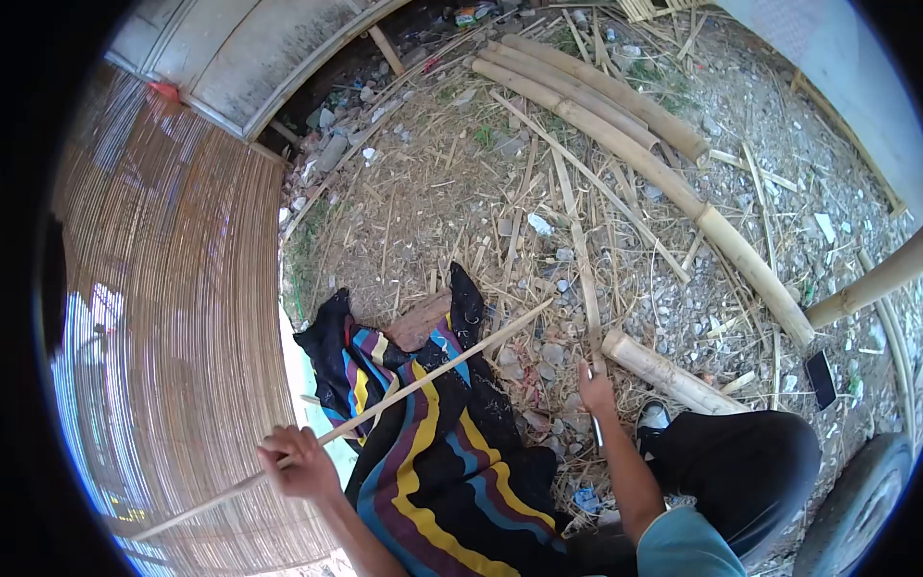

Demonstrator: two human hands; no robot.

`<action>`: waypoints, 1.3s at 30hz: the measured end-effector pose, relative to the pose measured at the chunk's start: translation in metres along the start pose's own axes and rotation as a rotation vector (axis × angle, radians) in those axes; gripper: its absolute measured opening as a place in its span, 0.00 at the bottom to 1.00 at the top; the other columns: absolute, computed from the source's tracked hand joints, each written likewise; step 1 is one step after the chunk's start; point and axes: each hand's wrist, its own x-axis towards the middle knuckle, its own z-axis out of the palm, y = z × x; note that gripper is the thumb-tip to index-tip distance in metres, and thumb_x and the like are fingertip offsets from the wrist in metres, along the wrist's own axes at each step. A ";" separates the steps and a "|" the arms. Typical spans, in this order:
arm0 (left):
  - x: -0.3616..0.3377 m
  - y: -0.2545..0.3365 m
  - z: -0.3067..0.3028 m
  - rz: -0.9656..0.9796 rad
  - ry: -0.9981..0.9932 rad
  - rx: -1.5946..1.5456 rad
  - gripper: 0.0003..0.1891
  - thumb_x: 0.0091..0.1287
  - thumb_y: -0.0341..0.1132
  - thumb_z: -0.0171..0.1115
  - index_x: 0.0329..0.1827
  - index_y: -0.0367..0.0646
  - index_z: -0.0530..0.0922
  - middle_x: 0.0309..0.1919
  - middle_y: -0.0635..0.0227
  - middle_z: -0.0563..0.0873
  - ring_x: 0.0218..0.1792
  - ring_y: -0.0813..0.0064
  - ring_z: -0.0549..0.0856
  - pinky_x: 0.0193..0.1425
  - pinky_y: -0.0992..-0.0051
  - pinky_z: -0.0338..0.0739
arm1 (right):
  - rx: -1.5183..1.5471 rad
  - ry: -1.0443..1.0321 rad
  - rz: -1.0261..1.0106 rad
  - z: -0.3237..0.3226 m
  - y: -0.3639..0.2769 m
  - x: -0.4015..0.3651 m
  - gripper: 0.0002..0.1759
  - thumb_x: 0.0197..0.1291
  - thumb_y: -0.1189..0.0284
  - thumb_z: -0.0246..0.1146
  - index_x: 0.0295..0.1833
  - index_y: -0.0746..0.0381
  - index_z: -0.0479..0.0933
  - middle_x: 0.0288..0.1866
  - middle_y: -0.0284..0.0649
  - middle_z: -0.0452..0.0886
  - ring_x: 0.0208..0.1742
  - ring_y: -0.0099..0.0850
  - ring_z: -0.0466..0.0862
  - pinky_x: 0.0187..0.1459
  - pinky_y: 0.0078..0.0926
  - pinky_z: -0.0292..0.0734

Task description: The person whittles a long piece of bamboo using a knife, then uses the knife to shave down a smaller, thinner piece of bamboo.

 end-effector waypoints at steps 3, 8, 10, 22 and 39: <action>-0.008 -0.036 0.027 0.025 0.131 0.129 0.17 0.71 0.39 0.43 0.23 0.40 0.68 0.19 0.64 0.71 0.26 0.71 0.75 0.35 0.72 0.71 | 0.428 -0.117 0.160 0.003 -0.005 -0.022 0.39 0.59 0.39 0.46 0.30 0.69 0.75 0.23 0.52 0.79 0.23 0.41 0.82 0.29 0.37 0.78; -0.041 -0.136 0.059 -0.223 0.476 0.259 0.18 0.67 0.38 0.56 0.21 0.34 0.74 0.24 0.61 0.81 0.30 0.74 0.80 0.43 0.73 0.74 | 0.716 -0.323 0.238 -0.002 -0.007 -0.045 0.27 0.60 0.46 0.55 0.29 0.62 0.66 0.17 0.36 0.69 0.13 0.27 0.71 0.15 0.27 0.69; -0.048 -0.161 0.062 -0.304 0.436 0.270 0.23 0.67 0.41 0.56 0.14 0.35 0.72 0.15 0.63 0.77 0.22 0.76 0.78 0.38 0.74 0.74 | 0.802 -0.434 0.247 -0.020 -0.013 -0.055 0.21 0.62 0.53 0.56 0.34 0.62 0.65 0.19 0.35 0.69 0.14 0.26 0.70 0.16 0.26 0.69; -0.042 -0.084 0.065 -0.306 0.368 0.115 0.31 0.69 0.46 0.52 0.07 0.46 0.57 0.05 0.73 0.60 0.06 0.78 0.62 0.17 0.74 0.67 | 1.302 -0.626 0.333 -0.129 -0.033 -0.191 0.15 0.64 0.62 0.57 0.48 0.54 0.61 0.27 0.34 0.69 0.20 0.23 0.70 0.20 0.25 0.71; -0.079 -0.074 0.054 -0.371 0.226 0.302 0.29 0.69 0.37 0.53 0.06 0.44 0.57 0.04 0.74 0.59 0.04 0.80 0.59 0.11 0.75 0.62 | 0.975 -0.626 0.243 -0.046 -0.005 -0.202 0.15 0.63 0.62 0.58 0.46 0.56 0.62 0.22 0.34 0.68 0.16 0.23 0.69 0.16 0.24 0.68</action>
